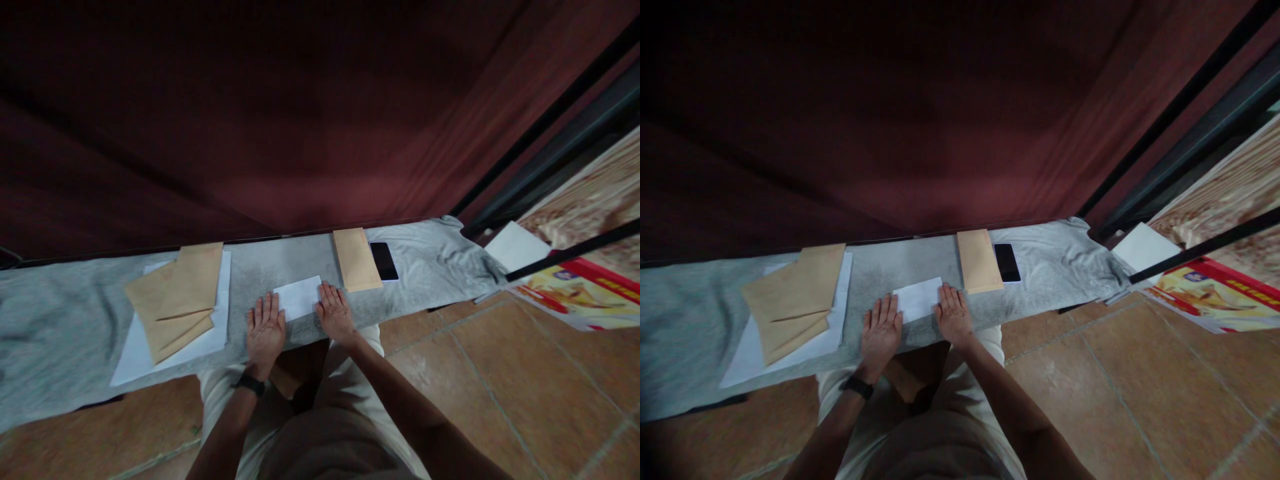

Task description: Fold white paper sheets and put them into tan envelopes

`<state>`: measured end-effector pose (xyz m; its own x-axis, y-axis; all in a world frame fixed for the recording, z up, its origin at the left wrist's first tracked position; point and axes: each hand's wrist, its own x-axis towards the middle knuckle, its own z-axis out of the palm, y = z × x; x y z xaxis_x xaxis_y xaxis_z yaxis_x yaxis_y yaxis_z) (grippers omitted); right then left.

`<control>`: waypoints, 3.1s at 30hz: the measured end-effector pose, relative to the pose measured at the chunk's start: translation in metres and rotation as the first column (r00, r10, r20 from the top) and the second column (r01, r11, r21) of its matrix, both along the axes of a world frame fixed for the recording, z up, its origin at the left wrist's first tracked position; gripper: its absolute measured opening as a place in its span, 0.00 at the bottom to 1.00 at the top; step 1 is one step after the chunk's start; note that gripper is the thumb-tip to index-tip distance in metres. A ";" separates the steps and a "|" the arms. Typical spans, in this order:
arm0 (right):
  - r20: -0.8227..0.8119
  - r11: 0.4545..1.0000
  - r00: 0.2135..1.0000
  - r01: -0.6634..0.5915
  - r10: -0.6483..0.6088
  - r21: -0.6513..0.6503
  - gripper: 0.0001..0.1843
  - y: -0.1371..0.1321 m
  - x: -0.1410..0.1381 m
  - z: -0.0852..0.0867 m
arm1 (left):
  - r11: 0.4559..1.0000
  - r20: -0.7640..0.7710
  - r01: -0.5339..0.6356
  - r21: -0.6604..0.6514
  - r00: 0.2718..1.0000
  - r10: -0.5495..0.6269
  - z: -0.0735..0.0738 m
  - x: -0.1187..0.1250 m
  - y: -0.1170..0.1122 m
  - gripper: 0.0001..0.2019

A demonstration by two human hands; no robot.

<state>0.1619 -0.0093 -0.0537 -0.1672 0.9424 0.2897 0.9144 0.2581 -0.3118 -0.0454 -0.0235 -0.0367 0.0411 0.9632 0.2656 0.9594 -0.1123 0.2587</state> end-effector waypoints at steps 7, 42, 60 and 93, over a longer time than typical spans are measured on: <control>-0.024 0.996 0.999 0.049 -0.047 0.072 0.29 -0.007 0.004 0.001 | 0.995 0.018 0.071 0.075 0.997 -0.072 -0.002 0.005 -0.008 0.28; -0.746 0.984 0.642 0.126 -0.179 -0.128 0.24 0.005 0.017 0.039 | 0.950 -0.187 0.313 -0.005 0.933 -0.308 0.080 0.018 0.004 0.19; -0.784 0.949 0.554 0.035 -0.280 -0.314 0.11 0.029 0.008 0.018 | 0.969 0.108 0.241 0.055 0.963 -0.245 0.039 0.029 0.004 0.25; 0.057 0.993 0.993 -0.099 0.103 -0.065 0.30 0.022 -0.010 0.004 | 0.994 -0.052 0.040 -0.105 0.998 -0.046 -0.008 0.035 0.022 0.30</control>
<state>0.1519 0.0122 -0.0496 -0.2776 0.9357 0.2177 0.9023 0.3318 -0.2753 -0.0107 -0.0011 -0.0449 0.0948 0.9825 0.1603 0.9672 -0.1290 0.2189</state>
